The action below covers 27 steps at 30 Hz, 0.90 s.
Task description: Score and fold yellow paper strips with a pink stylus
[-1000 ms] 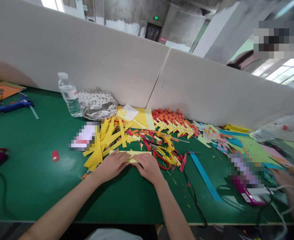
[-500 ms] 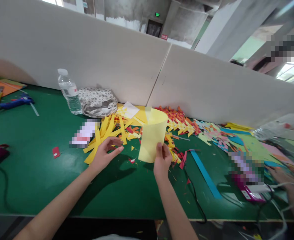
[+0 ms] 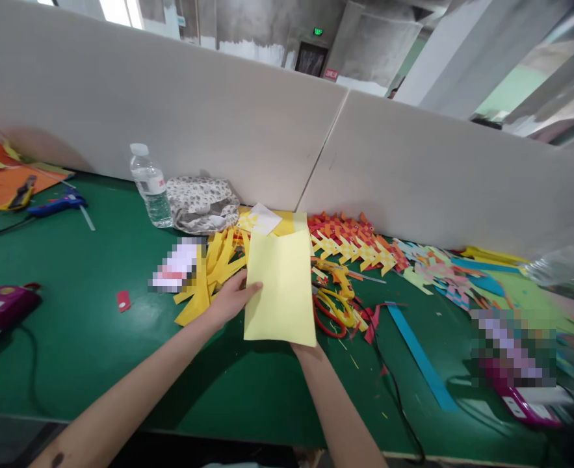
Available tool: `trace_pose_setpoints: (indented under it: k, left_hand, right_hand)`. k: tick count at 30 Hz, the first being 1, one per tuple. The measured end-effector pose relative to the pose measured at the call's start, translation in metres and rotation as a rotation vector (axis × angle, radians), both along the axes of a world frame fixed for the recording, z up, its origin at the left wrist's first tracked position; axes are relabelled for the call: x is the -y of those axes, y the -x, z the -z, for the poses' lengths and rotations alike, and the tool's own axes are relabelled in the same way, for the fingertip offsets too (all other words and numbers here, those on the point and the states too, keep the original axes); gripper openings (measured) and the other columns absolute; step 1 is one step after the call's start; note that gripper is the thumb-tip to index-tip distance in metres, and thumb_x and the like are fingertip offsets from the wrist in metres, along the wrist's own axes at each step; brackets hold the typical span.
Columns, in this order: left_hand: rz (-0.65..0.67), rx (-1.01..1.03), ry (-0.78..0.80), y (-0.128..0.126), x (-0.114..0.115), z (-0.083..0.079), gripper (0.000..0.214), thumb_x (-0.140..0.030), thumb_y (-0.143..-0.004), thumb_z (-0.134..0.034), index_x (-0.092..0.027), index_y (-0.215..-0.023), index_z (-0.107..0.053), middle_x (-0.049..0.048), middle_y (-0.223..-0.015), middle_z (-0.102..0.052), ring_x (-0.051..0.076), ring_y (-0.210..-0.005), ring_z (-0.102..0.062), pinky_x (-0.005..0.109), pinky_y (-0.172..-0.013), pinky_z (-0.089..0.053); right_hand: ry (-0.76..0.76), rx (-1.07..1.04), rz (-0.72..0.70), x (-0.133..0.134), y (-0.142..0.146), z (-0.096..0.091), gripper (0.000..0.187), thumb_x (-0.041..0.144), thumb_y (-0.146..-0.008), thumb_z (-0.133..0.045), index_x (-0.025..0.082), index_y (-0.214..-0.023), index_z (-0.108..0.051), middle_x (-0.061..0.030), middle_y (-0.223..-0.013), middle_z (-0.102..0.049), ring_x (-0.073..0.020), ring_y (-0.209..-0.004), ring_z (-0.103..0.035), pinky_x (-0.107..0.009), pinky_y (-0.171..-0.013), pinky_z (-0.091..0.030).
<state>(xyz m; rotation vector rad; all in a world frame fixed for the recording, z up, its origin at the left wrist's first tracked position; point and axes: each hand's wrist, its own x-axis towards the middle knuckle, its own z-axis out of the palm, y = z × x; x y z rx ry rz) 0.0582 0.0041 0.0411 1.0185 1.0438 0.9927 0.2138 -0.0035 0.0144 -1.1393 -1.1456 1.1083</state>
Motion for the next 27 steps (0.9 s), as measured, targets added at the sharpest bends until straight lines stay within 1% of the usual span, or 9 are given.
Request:
trace_pose_setpoints:
  k: [2,3,7,12,15,17,20,24,27]
  left_hand:
    - [-0.002,-0.001,-0.032,0.0,-0.002,0.001,0.046,-0.041,-0.074,-0.064,-0.014,-0.11,-0.056,0.012,-0.117,-0.064,0.027,-0.1,-0.063,0.038,-0.079,-0.053]
    - [0.011,-0.011,-0.037,0.001,-0.004,0.001,0.045,-0.041,-0.075,-0.063,-0.015,-0.111,-0.055,0.0116,-0.117,-0.064,0.027,-0.101,-0.063,0.038,-0.079,-0.053]
    - [0.025,-0.016,-0.001,0.008,-0.01,0.002,0.045,-0.034,-0.075,-0.063,-0.018,-0.117,-0.053,0.0084,-0.123,-0.061,0.027,-0.107,-0.061,0.038,-0.084,-0.052]
    - [0.062,0.181,0.163,0.015,-0.018,0.006,0.041,-0.026,-0.078,-0.06,-0.016,-0.117,-0.054,0.0088,-0.114,-0.066,0.028,-0.104,-0.062,0.038,-0.083,-0.052]
    - [0.11,0.272,0.265,0.015,-0.017,0.01,0.043,-0.025,-0.074,-0.065,-0.015,-0.115,-0.056,0.0094,-0.108,-0.069,0.03,-0.1,-0.064,0.039,-0.083,-0.052]
    - [0.158,0.259,0.338,0.015,-0.015,0.012,0.048,-0.025,-0.069,-0.072,-0.015,-0.113,-0.057,0.0108,-0.109,-0.069,0.03,-0.098,-0.065,0.04,-0.083,-0.053]
    - [0.221,0.231,0.385,0.015,-0.01,0.015,0.053,-0.021,-0.061,-0.078,-0.015,-0.111,-0.059,0.0112,-0.11,-0.069,0.031,-0.097,-0.066,0.039,-0.083,-0.053]
    - [0.167,0.232,0.414,0.016,-0.007,0.014,0.05,-0.026,-0.064,-0.077,-0.014,-0.11,-0.06,0.0111,-0.109,-0.069,0.029,-0.098,-0.066,0.037,-0.083,-0.053]
    - [0.144,0.231,0.443,0.018,-0.007,0.013,0.051,-0.026,-0.064,-0.077,-0.014,-0.11,-0.06,0.0119,-0.109,-0.069,0.03,-0.098,-0.066,0.037,-0.083,-0.053]
  right_hand:
    - [0.105,-0.154,-0.091,0.001,-0.003,-0.01,0.068,0.068,-0.086,-0.022,0.022,-0.113,-0.064,-0.0068,-0.099,-0.072,-0.0254,-0.088,-0.068,-0.04,-0.072,-0.056]
    - [0.172,-0.246,-0.148,0.002,-0.005,-0.015,0.066,0.067,-0.086,-0.023,0.022,-0.116,-0.062,-0.0064,-0.103,-0.071,-0.0255,-0.092,-0.067,-0.039,-0.074,-0.056]
    - [0.234,-0.385,-0.038,0.003,-0.012,-0.025,0.046,0.045,-0.08,-0.055,0.017,-0.115,-0.061,-0.0072,-0.109,-0.07,-0.0274,-0.098,-0.065,-0.037,-0.079,-0.054]
    - [0.279,-0.487,-0.072,0.0,-0.018,-0.022,0.046,0.05,-0.08,-0.056,0.016,-0.112,-0.062,-0.0105,-0.107,-0.07,-0.0291,-0.093,-0.067,-0.04,-0.076,-0.055]
    - [0.289,-0.331,-0.02,-0.001,-0.019,-0.02,0.046,0.04,-0.071,-0.071,0.017,-0.11,-0.061,-0.0095,-0.104,-0.071,-0.029,-0.089,-0.068,-0.039,-0.074,-0.055]
    - [0.299,-0.205,0.0,0.0,-0.019,-0.019,0.043,0.039,-0.071,-0.072,0.016,-0.106,-0.062,-0.0098,-0.103,-0.071,-0.0287,-0.089,-0.068,-0.039,-0.075,-0.054]
    - [0.199,-0.026,0.028,0.002,-0.018,-0.016,0.044,0.039,-0.075,-0.069,0.02,-0.112,-0.058,-0.0079,-0.112,-0.068,-0.0267,-0.1,-0.065,-0.038,-0.084,-0.052]
    - [0.163,0.289,0.097,0.004,-0.018,-0.014,0.049,0.043,-0.072,-0.07,0.021,-0.113,-0.054,-0.0079,-0.107,-0.069,-0.027,-0.097,-0.065,-0.038,-0.08,-0.052]
    - [0.164,0.447,0.132,0.004,-0.019,-0.011,0.047,0.046,-0.077,-0.064,0.021,-0.114,-0.051,-0.0073,-0.098,-0.071,-0.0262,-0.088,-0.067,-0.035,-0.073,-0.052]
